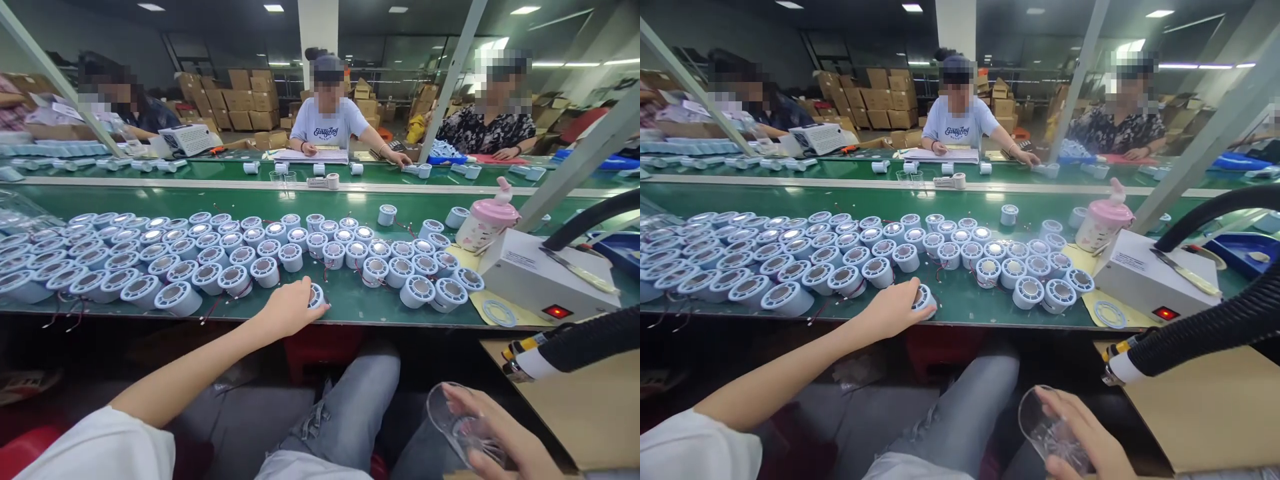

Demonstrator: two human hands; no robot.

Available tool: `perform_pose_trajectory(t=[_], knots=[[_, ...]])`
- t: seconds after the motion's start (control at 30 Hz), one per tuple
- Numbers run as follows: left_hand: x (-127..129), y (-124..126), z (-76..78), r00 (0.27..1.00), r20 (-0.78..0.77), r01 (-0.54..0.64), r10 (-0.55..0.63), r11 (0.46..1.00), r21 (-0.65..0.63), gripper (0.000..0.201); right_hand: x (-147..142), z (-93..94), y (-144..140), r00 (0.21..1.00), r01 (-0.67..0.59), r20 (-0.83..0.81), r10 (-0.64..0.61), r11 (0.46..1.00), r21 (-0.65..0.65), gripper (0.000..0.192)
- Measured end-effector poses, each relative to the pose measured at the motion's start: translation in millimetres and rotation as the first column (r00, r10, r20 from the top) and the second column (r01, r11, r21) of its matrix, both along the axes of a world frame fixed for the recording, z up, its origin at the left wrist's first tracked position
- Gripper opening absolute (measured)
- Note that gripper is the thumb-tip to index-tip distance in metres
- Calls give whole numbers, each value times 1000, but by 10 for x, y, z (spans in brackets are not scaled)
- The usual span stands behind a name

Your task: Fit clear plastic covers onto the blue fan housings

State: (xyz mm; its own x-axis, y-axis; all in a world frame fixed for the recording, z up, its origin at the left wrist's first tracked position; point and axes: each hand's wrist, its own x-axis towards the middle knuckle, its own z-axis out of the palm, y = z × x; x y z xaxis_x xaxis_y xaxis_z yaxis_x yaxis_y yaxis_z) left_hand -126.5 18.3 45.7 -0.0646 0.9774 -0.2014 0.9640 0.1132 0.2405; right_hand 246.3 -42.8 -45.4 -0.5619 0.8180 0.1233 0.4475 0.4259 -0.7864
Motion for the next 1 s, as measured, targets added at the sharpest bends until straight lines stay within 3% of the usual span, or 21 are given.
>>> perform_pose_trajectory(t=[0.07, 0.1, 0.13, 0.2, 0.23, 0.27, 0.33, 0.4, 0.5, 0.57, 0.6, 0.7, 0.8, 0.93, 1.0], knots=[[59, -46, -46, 973, 214, 103, -88, 993, -62, 42, -307, 98, -31, 998, 15, 52, -26, 977, 211, 52], [116, -70, -104, 919, 380, 165, -100, 976, -141, 43, -445, 136, -44, 995, 26, 80, -52, 954, 299, 52], [189, -91, -184, 821, 568, 234, -54, 940, -249, 46, -569, 167, -55, 991, 37, 108, -82, 929, 369, 52], [366, -121, -380, 521, 825, 409, 217, 785, -465, 53, -763, 212, -76, 977, 41, 167, -132, 887, 460, 52], [460, -130, -475, 383, 846, 505, 372, 683, -528, 56, -831, 229, -83, 969, 46, 191, -159, 870, 491, 51], [552, -136, -554, 295, 824, 585, 483, 591, -555, 59, -878, 243, -87, 958, 54, 215, -189, 858, 511, 51], [712, -138, -636, 274, 811, 666, 516, 507, -547, 65, -914, 269, -86, 930, 69, 277, -242, 854, 516, 51], [827, -132, -604, 357, 864, 690, 356, 522, -501, 64, -886, 289, -74, 899, 96, 338, -280, 877, 471, 49], [922, -126, -428, 498, 853, 692, -159, 665, -280, 44, -788, 313, -53, 887, 136, 380, -263, 934, 330, 33], [950, -137, -320, 524, 735, 705, -430, 703, -91, 31, -725, 335, -43, 898, 157, 369, -239, 959, 237, 21], [957, -146, -288, 522, 698, 697, -491, 717, -18, 28, -702, 350, -40, 908, 171, 352, -227, 968, 184, 17], [959, -175, -304, 526, 706, 600, -475, 795, 89, 31, -664, 409, -43, 957, 207, 212, -196, 978, -29, 16], [945, -191, -429, 493, 758, 502, -428, 851, 154, 52, -666, 464, -57, 978, 208, 14, -209, 963, -174, 17], [922, -199, -587, 482, 729, 506, -486, 834, 221, 65, -686, 462, -67, 943, 296, -90, -319, 933, -207, 32], [911, -202, -619, 469, 716, 531, -517, 813, 239, 66, -681, 418, -58, 929, 292, -141, -342, 912, -288, 33]])
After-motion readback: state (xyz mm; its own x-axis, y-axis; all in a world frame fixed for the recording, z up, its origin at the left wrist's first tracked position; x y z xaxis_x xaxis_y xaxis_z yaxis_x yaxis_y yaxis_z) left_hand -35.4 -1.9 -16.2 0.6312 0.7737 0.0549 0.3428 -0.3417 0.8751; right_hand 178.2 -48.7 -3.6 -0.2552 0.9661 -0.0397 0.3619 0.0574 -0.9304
